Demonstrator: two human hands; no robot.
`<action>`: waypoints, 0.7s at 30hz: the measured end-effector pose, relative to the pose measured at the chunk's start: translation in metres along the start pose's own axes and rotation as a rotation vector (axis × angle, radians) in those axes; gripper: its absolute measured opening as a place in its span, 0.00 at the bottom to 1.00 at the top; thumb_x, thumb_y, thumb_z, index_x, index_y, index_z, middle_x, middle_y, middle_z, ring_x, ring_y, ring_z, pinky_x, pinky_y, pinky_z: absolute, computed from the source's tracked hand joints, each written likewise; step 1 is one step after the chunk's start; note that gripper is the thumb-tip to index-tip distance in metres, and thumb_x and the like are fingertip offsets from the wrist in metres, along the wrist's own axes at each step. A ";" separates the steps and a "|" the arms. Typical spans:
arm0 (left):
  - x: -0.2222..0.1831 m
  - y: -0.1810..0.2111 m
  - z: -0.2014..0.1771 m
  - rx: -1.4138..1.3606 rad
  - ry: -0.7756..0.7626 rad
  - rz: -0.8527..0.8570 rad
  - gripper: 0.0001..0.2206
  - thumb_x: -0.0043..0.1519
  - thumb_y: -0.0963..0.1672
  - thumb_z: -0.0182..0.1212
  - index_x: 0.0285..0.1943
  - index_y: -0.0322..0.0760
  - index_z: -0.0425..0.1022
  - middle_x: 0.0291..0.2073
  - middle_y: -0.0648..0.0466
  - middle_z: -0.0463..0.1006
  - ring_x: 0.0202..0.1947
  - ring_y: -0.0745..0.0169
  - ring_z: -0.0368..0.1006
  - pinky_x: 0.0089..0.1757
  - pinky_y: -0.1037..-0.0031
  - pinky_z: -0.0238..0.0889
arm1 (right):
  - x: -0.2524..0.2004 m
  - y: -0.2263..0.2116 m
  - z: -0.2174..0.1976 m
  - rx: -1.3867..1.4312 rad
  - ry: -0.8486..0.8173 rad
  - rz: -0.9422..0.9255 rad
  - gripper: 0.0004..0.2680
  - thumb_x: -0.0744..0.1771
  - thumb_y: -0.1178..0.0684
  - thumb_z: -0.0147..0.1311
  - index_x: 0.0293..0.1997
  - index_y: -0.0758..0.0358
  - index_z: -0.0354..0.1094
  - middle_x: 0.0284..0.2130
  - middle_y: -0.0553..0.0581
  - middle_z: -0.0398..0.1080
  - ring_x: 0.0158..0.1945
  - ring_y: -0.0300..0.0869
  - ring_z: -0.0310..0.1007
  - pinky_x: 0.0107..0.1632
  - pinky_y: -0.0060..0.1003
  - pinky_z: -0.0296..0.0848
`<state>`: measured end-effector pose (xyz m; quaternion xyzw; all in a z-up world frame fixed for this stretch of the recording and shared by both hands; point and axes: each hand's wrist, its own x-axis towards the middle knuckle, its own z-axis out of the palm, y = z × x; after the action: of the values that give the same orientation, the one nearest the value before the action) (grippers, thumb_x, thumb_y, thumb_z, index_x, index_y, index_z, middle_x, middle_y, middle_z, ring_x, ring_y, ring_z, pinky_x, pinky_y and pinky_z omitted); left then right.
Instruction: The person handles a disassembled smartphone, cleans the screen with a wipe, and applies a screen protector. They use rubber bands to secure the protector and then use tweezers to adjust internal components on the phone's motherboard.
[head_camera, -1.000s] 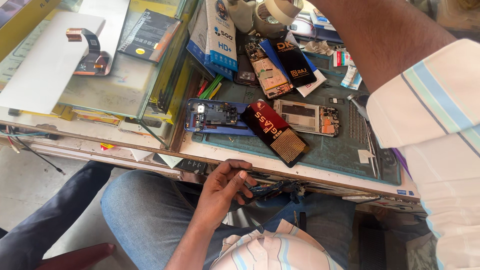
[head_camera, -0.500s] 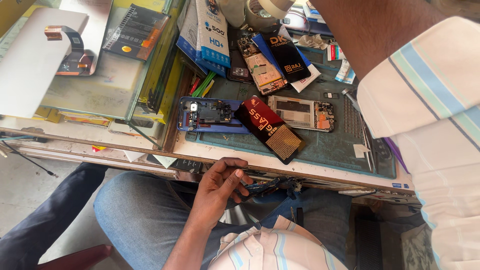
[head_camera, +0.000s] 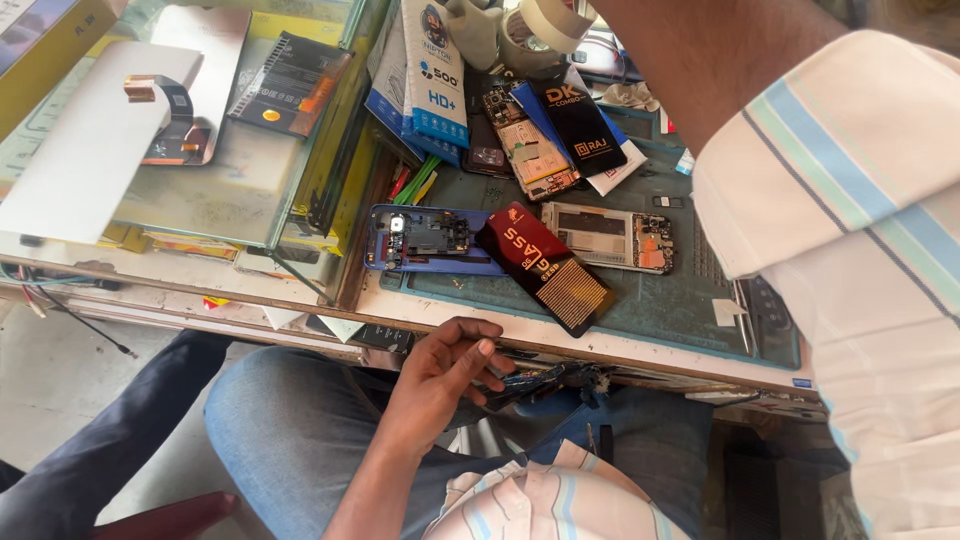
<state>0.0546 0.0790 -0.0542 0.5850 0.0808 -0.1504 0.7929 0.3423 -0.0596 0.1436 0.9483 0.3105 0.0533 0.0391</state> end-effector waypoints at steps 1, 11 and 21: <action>0.000 0.000 0.000 -0.007 -0.016 0.014 0.16 0.65 0.48 0.59 0.56 0.34 0.73 0.34 0.52 0.84 0.31 0.67 0.78 0.31 0.77 0.70 | -0.003 -0.003 0.000 -0.007 -0.001 -0.006 0.21 0.67 0.31 0.60 0.46 0.64 0.75 0.35 0.64 0.76 0.38 0.55 0.77 0.40 0.51 0.76; -0.006 0.007 0.003 0.101 -0.023 0.017 0.18 0.64 0.48 0.59 0.59 0.34 0.73 0.38 0.51 0.84 0.31 0.67 0.80 0.31 0.79 0.70 | -0.028 -0.026 0.000 -0.075 0.032 -0.052 0.22 0.67 0.30 0.60 0.45 0.64 0.74 0.36 0.64 0.76 0.40 0.56 0.77 0.42 0.52 0.76; -0.004 0.013 0.010 0.060 -0.045 -0.016 0.26 0.64 0.45 0.59 0.72 0.37 0.64 0.39 0.52 0.84 0.32 0.69 0.79 0.31 0.79 0.70 | -0.219 -0.062 0.069 0.193 -0.033 0.338 0.19 0.59 0.31 0.65 0.36 0.58 0.74 0.36 0.56 0.75 0.43 0.50 0.77 0.43 0.49 0.75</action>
<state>0.0547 0.0734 -0.0381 0.6041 0.0630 -0.1725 0.7755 0.1392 -0.1421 0.0515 0.9870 0.1501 0.0134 -0.0566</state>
